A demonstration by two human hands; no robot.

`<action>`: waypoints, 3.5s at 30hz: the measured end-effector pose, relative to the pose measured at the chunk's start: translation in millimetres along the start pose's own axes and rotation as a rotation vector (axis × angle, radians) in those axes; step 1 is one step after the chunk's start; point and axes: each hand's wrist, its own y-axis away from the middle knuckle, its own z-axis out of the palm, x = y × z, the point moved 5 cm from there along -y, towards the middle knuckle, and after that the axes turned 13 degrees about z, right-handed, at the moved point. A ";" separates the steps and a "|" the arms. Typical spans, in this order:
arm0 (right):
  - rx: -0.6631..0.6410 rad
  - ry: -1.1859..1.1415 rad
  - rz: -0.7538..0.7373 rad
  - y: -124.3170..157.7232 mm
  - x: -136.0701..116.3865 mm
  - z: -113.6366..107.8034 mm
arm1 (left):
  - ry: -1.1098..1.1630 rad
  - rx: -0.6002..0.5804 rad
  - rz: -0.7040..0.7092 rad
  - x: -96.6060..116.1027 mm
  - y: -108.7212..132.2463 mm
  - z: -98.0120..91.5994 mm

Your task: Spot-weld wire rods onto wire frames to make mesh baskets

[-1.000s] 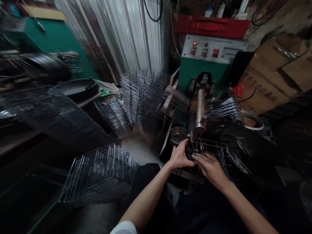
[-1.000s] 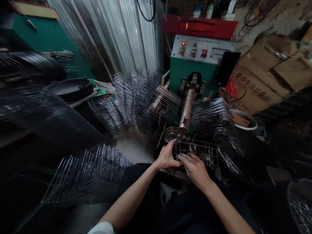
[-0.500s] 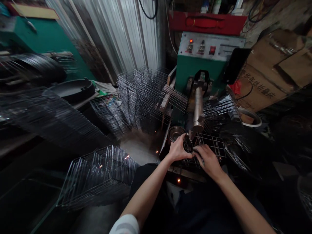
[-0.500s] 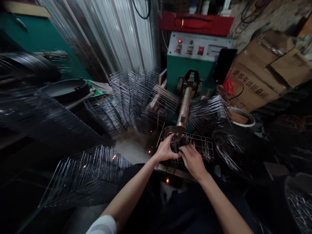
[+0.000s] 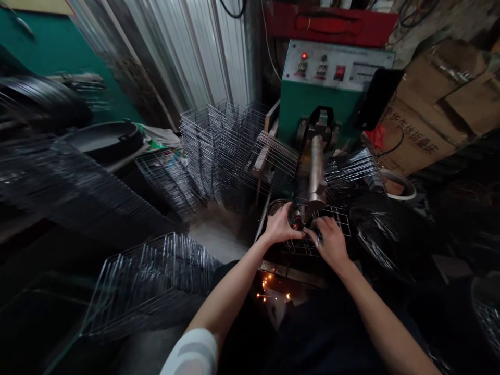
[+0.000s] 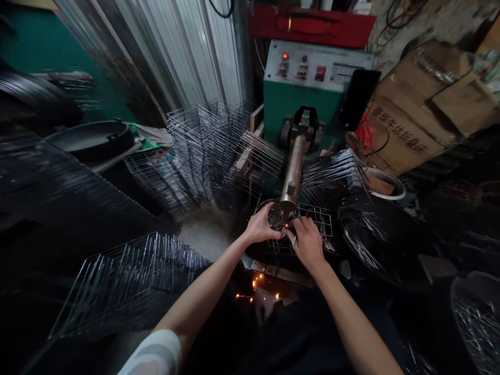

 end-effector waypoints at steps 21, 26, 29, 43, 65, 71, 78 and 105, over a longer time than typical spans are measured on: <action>-0.033 -0.161 0.016 -7.2 15.8 -3.8 | 0.087 -0.084 0.055 -25.1 -5.7 -5.5; -0.119 -0.307 0.161 16.3 34.2 -26.5 | 0.506 -0.038 -0.128 -96.8 51.2 46.0; -0.143 -0.450 0.369 34.6 47.3 -33.9 | 0.931 -0.088 -0.286 -120.1 78.3 105.4; -0.228 -1.016 0.760 66.2 24.9 -36.5 | 1.116 0.142 -0.203 -112.0 83.6 82.6; -0.353 -0.080 -0.198 72.0 -33.6 -16.3 | 0.143 -0.065 0.089 19.4 74.3 27.1; -0.251 -0.019 -0.301 82.2 -32.1 -22.1 | 0.090 -0.050 0.094 23.8 73.2 30.2; -0.202 -0.149 -0.260 70.6 -28.8 -24.4 | 0.084 -0.017 0.133 25.3 63.2 27.9; -0.069 -0.144 -0.042 20.2 -15.5 -4.9 | 0.038 0.029 0.061 12.7 17.9 5.8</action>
